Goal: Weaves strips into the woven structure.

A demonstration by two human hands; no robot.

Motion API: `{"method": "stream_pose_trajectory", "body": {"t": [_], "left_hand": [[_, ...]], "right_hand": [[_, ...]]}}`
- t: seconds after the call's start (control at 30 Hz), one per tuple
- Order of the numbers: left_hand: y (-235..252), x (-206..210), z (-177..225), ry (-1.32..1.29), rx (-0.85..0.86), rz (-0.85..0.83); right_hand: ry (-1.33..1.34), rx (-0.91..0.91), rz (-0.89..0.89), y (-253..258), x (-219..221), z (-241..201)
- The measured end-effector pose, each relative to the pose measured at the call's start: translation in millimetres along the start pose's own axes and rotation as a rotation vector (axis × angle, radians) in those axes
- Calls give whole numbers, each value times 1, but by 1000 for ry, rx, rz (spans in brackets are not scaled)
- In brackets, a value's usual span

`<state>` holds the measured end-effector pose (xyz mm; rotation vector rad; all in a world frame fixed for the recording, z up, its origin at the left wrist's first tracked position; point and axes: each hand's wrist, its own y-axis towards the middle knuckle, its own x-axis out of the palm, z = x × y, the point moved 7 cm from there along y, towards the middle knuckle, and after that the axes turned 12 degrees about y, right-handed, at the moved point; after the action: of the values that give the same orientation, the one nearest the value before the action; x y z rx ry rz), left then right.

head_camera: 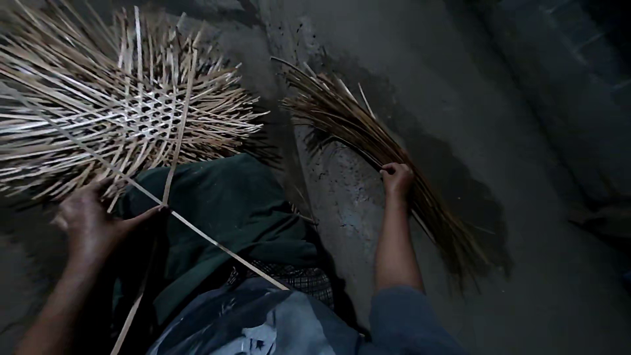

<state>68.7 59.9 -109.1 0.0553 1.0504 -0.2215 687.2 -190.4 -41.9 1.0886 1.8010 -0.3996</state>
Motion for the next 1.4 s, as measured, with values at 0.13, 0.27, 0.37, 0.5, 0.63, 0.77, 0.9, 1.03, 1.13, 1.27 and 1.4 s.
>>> {"method": "stream_pose_trajectory", "body": {"t": [0.13,0.27,0.37,0.5,0.63,0.77,0.9,1.03,1.13,1.27,1.4], "left_hand": [[-2,0,9,-75,20,-52],[-5,-1,15,-139,-21,-76],[-2,2,11,-151,-29,-99],[-1,4,8,-183,-19,-98],[-1,5,7,-157,-3,-99],[0,4,9,-157,-44,-135],[3,6,6,-207,-66,-138],[-11,-8,18,-208,-89,-34],[-25,-19,27,-138,-98,89],[-38,-22,30,-3,-69,234],[-43,-21,33,89,9,368]], "right_hand": [[-27,10,-41,0,0,0],[-95,74,-187,5,1,-2],[-127,62,-158,5,2,-5],[-131,8,-70,5,5,-4],[-98,94,-128,2,0,-17],[193,-4,-226,10,-3,-45],[570,-209,-261,21,8,-113],[780,-387,-383,-11,34,-225],[791,-509,-652,-63,79,-304],[542,-770,-954,-147,155,-359],[490,-786,-1100,-192,191,-361]]}}
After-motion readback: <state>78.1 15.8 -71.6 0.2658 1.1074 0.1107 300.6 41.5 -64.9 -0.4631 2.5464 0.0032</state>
